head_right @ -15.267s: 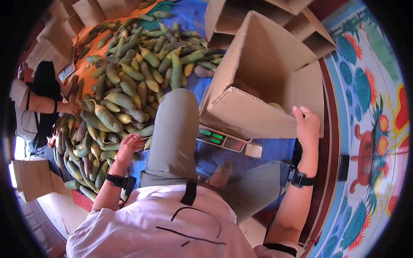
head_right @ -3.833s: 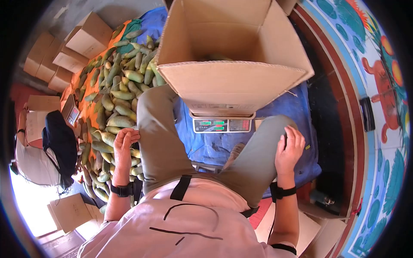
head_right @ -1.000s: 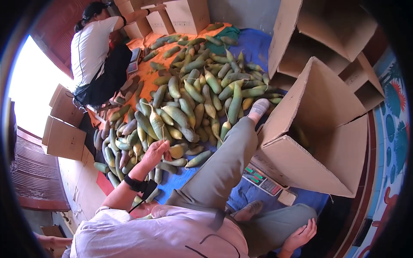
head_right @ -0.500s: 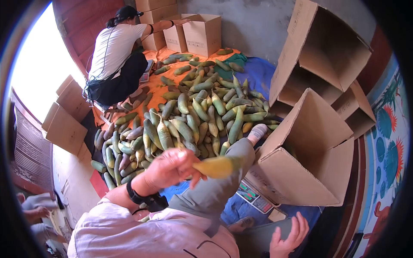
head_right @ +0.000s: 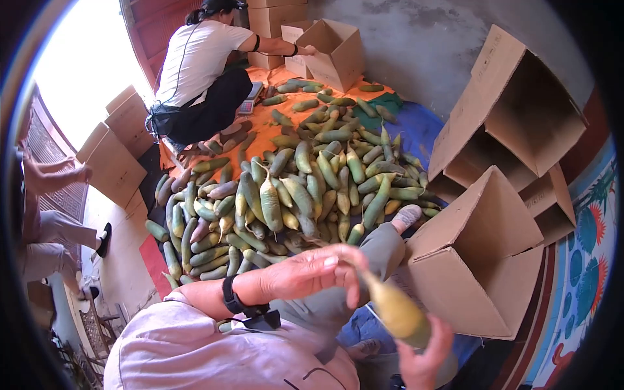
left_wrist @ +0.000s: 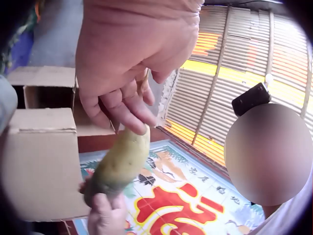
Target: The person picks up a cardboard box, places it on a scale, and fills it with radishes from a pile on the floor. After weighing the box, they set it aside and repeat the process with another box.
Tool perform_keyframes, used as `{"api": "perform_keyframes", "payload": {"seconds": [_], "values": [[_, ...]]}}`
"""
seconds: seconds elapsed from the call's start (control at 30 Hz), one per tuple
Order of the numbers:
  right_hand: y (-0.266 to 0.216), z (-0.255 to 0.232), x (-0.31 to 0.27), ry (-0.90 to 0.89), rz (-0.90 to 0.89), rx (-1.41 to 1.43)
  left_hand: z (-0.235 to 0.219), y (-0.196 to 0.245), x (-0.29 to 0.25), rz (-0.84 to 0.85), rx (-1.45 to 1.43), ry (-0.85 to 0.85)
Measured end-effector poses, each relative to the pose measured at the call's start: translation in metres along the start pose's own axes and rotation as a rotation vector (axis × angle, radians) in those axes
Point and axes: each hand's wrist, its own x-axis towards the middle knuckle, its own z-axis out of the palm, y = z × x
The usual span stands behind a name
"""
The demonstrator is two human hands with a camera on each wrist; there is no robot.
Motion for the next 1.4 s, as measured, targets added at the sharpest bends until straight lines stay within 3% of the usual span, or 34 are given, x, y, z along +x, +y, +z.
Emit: {"api": "perform_keyframes", "payload": {"seconds": [0.03, 0.13, 0.2, 0.23, 0.27, 0.3, 0.43, 0.5, 0.7, 0.8, 0.9, 1.0, 1.13, 1.2, 1.27, 1.4], "values": [[0.006, -0.012, 0.003, 0.006, 0.106, 0.051, -0.008, 0.003, -0.002, -0.032, 0.055, 0.038], [0.042, -0.036, 0.019, 0.263, 0.207, 0.045, -0.044, -0.004, -0.017, -0.077, 0.167, 0.155], [0.051, -0.055, 0.039, 0.396, 0.289, -0.131, -0.075, -0.020, -0.035, -0.238, 0.286, 0.350], [0.057, -0.064, 0.047, 0.396, 0.313, -0.257, -0.088, -0.027, -0.044, -0.240, 0.278, 0.358], [0.071, -0.071, 0.054, 0.395, 0.339, -0.385, -0.100, -0.035, -0.053, -0.289, 0.311, 0.480], [0.087, -0.076, 0.057, 0.385, 0.339, -0.388, -0.109, -0.042, -0.061, -0.337, 0.344, 0.602], [0.153, -0.086, 0.062, 0.205, 0.379, -0.393, -0.132, -0.061, -0.084, -0.417, 0.389, 0.744], [0.178, -0.084, 0.067, 0.157, 0.375, -0.378, -0.136, -0.066, -0.086, -0.429, 0.404, 0.755], [0.206, -0.070, 0.073, 0.333, 0.315, -0.061, -0.137, -0.073, -0.074, -0.437, 0.498, 0.717], [0.185, -0.058, 0.063, 0.294, 0.387, -0.174, -0.136, -0.075, -0.066, -0.403, 0.509, 0.693], [0.169, -0.057, 0.046, 0.339, 0.179, -0.449, -0.131, -0.072, -0.055, -0.396, 0.484, 0.684], [0.159, -0.059, 0.026, 0.407, 0.144, -0.573, -0.129, -0.076, -0.045, -0.323, 0.483, 0.635], [0.137, -0.061, 0.005, 0.513, 0.130, -0.628, -0.114, -0.076, -0.025, -0.191, 0.859, 0.628], [0.103, -0.059, 0.005, 0.549, 0.095, -0.699, -0.106, -0.074, -0.019, -0.257, 0.964, 0.636], [0.104, -0.056, -0.005, 0.520, 0.088, -0.691, -0.101, -0.075, -0.014, -0.008, 1.403, 0.503], [0.123, -0.045, -0.034, 0.444, 0.129, -0.702, -0.084, -0.076, -0.004, 0.108, 1.550, 0.385]]}}
